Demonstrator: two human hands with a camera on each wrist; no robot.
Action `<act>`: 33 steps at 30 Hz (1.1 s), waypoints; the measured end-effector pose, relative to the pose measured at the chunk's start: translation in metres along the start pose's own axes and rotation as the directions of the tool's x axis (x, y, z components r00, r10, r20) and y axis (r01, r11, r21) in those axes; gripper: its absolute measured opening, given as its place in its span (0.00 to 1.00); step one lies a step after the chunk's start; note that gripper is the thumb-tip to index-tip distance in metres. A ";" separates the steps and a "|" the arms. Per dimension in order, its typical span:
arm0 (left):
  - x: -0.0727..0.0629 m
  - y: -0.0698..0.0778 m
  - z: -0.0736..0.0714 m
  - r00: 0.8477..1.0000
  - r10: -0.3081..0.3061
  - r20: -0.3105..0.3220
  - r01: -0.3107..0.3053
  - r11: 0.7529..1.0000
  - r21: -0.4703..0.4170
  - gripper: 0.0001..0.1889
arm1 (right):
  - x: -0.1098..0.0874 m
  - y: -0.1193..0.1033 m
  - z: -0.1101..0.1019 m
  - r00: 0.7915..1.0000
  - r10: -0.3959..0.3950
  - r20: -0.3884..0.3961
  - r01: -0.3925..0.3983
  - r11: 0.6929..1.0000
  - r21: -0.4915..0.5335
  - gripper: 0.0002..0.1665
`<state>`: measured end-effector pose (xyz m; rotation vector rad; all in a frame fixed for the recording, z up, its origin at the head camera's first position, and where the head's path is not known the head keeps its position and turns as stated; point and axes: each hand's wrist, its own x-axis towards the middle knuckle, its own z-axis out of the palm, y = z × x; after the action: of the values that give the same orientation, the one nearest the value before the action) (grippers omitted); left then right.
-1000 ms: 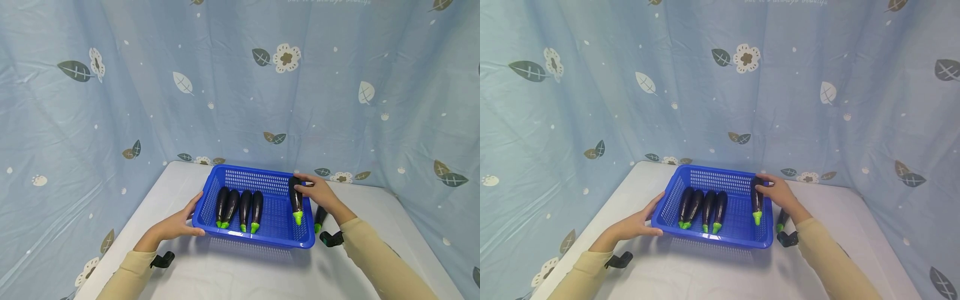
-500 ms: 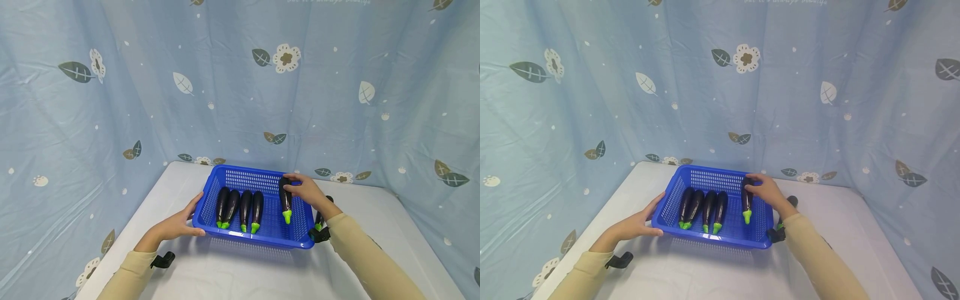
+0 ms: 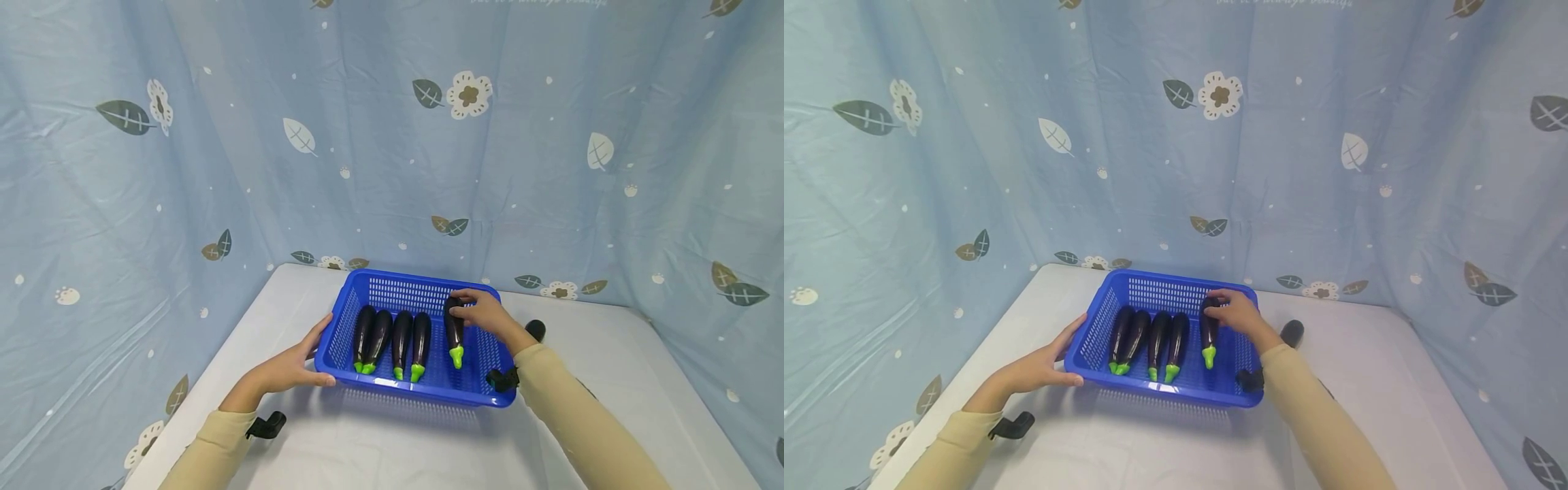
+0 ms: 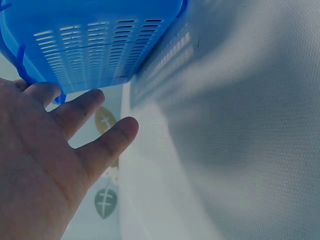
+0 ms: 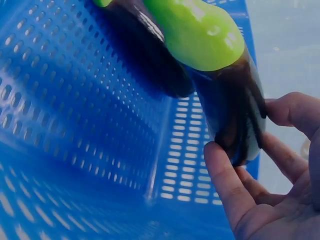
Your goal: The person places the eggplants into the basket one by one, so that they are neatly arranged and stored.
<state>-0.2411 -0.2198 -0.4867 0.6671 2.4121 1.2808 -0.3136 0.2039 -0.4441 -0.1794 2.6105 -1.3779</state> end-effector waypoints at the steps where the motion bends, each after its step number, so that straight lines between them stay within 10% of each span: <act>1: 0.000 0.000 0.000 1.000 -0.001 -0.001 0.001 1.000 0.000 0.64 | 0.001 0.000 0.002 1.000 0.002 0.004 -0.002 1.000 0.009 0.30; 33: 0.001 -0.002 0.001 1.000 -0.002 -0.004 0.002 1.000 0.001 0.65 | 0.016 0.007 0.041 0.992 0.076 0.097 -0.061 0.986 -0.153 0.31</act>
<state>-0.2419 -0.2200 -0.4890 0.6620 2.4161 1.2818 -0.3206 0.1715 -0.4738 -0.1739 2.6085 -1.1209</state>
